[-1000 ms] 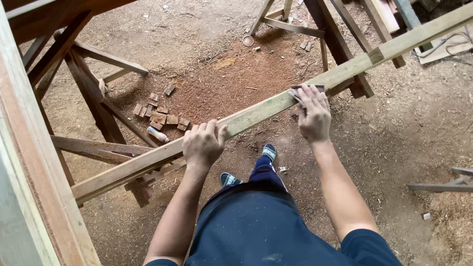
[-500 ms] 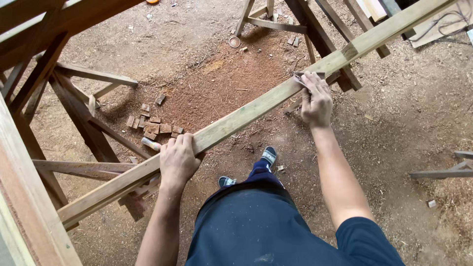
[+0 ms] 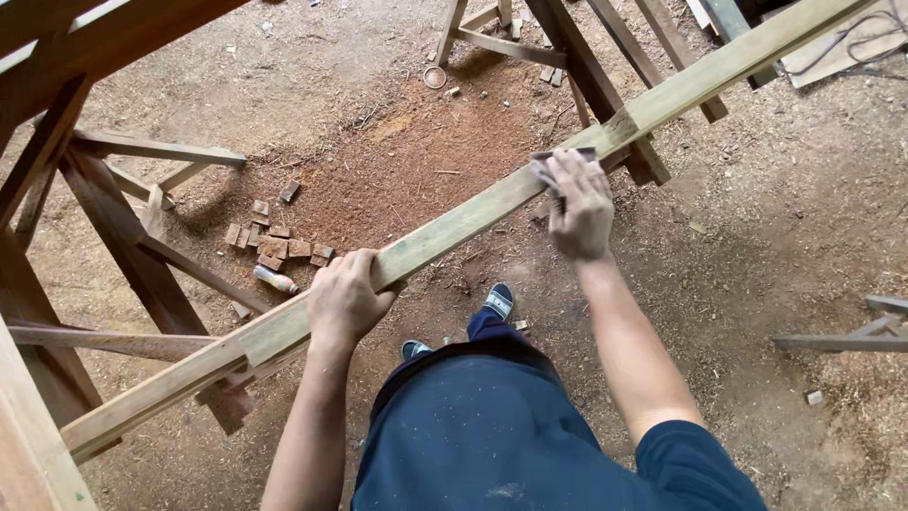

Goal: The person sands a long wooden beam by hand using a piece of sandpaper, rubbing the surfaces and edges repeatedly.

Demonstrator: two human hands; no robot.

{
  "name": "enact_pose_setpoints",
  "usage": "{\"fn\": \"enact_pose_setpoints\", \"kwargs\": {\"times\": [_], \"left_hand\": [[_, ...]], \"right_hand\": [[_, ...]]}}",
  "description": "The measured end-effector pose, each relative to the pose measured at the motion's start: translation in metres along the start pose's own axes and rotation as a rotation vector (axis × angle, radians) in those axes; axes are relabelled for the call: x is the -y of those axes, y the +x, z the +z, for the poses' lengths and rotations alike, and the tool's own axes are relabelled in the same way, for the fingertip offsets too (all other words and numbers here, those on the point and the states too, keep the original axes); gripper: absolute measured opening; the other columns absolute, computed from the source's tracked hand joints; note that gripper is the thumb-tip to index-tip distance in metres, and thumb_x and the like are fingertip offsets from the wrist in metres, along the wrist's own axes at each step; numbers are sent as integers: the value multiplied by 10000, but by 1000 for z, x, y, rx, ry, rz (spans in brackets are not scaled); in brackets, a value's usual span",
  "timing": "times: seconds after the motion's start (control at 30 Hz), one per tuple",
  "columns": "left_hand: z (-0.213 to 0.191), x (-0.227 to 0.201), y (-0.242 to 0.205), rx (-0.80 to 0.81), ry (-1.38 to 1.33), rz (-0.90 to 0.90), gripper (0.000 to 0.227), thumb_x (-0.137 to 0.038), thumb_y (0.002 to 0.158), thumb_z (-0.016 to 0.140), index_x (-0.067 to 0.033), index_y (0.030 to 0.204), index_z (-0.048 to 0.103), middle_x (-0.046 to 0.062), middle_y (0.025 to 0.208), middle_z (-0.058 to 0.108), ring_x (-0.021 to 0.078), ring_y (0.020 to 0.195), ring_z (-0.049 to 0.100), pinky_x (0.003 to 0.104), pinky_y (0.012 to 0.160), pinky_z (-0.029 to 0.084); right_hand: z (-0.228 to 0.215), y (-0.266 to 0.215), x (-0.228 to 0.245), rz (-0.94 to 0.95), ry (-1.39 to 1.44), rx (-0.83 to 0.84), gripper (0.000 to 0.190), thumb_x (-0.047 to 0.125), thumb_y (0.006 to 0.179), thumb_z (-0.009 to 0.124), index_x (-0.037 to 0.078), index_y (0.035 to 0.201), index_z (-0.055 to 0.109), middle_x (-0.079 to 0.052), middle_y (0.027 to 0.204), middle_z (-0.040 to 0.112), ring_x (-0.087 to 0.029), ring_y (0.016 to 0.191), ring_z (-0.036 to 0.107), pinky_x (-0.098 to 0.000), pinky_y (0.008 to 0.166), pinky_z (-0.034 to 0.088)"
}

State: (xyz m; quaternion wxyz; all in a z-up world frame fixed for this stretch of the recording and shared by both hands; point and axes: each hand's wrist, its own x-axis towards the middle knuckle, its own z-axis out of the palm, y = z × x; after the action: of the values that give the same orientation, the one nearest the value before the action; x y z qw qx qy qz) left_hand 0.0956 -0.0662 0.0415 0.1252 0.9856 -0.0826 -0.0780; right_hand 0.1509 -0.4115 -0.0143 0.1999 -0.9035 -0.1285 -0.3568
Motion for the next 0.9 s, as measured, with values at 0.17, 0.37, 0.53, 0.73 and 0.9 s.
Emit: {"fn": "enact_pose_setpoints", "kwargs": {"times": [0.17, 0.37, 0.53, 0.73, 0.9], "left_hand": [[-1, -30, 37, -38, -41, 199, 670, -487, 654, 882, -83, 1137, 654, 95, 1079, 724, 268, 1035, 684, 424, 907, 518], [22, -58, 50, -76, -82, 175, 705, -292, 659, 875, -126, 1300, 635, 79, 1147, 723, 259, 1079, 668, 404, 942, 505], [18, -69, 44, -30, -5, 64, 678, -366, 658, 867, -161, 1263, 640, 57, 1115, 719, 246, 1076, 660, 390, 945, 492], [12, -69, 63, 78, 30, 4, 705, -481, 715, 836, -166, 1308, 621, 64, 1147, 698, 240, 1069, 647, 391, 951, 474], [7, -78, 54, 99, 60, -25, 750, -582, 743, 818, -168, 1334, 613, 45, 1216, 685, 202, 1147, 628, 375, 1042, 460]], "right_hand": [[8, -2, 65, -87, 170, 205, 215, 89, 1056, 559, 128, 1073, 770, -90, 1146, 772, -252, 1181, 699, -432, 1080, 512], [14, -12, 37, -293, 309, 216, 186, 82, 928, 585, 156, 995, 741, -111, 1171, 761, -274, 1164, 692, -445, 1036, 543], [-3, 4, -39, -16, 106, 85, 225, 3, 1052, 522, 65, 1143, 718, -140, 1126, 766, -292, 1081, 728, -406, 998, 574], [2, -20, 44, -357, 421, 260, 304, 127, 923, 566, 66, 1191, 697, -208, 1199, 730, -341, 1151, 694, -511, 1046, 501], [3, 2, -28, -238, 273, 195, 332, -46, 1030, 511, 106, 1216, 741, -115, 1149, 776, -246, 1066, 725, -401, 1002, 599]]}}
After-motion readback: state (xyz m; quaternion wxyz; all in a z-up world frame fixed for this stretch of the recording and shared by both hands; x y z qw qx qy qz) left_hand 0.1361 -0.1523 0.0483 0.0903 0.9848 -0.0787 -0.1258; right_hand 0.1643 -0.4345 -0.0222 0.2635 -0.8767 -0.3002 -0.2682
